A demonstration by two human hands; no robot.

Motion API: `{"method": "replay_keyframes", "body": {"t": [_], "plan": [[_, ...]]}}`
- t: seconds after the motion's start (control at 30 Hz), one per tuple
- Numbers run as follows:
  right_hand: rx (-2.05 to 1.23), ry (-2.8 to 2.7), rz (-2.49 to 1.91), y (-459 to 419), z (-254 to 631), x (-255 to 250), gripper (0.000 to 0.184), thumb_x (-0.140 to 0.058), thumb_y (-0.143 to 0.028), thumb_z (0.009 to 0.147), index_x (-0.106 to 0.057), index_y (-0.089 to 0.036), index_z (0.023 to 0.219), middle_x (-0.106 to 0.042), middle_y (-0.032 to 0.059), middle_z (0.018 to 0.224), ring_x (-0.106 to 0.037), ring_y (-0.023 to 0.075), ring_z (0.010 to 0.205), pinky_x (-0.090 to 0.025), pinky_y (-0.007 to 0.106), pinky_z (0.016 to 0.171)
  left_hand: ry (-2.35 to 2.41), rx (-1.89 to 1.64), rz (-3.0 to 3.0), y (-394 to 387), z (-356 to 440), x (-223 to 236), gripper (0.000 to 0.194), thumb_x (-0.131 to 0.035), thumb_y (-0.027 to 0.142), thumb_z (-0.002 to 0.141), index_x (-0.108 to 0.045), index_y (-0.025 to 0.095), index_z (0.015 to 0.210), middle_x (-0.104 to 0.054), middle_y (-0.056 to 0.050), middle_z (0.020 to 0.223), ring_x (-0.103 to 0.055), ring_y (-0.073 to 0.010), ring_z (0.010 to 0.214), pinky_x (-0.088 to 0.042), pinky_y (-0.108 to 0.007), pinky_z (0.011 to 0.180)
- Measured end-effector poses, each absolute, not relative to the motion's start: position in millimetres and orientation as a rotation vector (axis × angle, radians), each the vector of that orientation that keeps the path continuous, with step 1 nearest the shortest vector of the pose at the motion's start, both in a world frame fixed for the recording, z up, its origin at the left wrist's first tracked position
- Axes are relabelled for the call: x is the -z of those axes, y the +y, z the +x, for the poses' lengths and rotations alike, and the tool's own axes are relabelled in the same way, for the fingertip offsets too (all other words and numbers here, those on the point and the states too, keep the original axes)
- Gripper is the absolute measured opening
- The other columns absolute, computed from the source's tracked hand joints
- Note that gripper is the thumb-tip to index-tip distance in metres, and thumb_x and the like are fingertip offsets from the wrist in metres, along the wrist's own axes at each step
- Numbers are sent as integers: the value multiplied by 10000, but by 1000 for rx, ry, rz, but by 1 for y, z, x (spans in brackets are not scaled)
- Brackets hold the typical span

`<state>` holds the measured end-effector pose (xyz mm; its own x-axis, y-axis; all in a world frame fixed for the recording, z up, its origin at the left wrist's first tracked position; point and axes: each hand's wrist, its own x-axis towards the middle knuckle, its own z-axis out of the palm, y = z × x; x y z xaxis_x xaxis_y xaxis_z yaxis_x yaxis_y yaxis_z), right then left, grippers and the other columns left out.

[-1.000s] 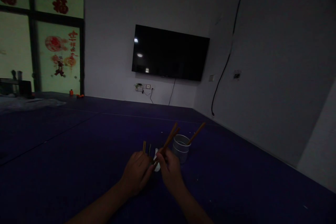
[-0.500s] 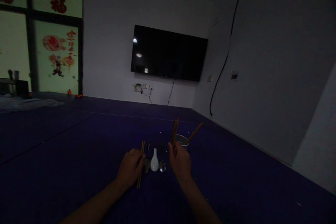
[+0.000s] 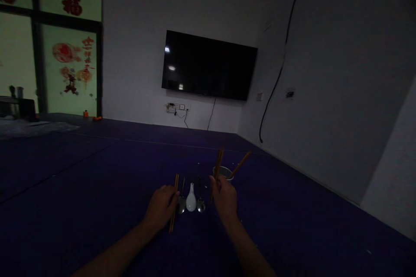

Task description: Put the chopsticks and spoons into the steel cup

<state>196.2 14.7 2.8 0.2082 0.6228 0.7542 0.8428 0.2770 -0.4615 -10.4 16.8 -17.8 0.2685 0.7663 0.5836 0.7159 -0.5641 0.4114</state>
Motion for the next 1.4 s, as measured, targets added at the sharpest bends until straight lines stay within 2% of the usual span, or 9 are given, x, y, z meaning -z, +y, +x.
{"method": "replay_keyframes", "body": {"t": [0.57,1.4], "plan": [[311,-1451,-1454,17,201,-4,546,-262,-578,910,-570,-193,675,-618,52,607,-563,163,551,-313,255,523,1434,-1155,2392,18,-12,21,321,-336,326,888,-595,183,764,-654,-81,807,-601,-211,816,-436,-331,729],[85,-1390,-1293,25,206,-5,496,-468,-574,794,-668,-151,631,-528,-2,484,-469,130,463,-326,235,483,1464,-1107,2349,17,-11,19,281,-366,296,861,-615,191,782,-666,-74,825,-605,-216,854,-448,-324,730]]}}
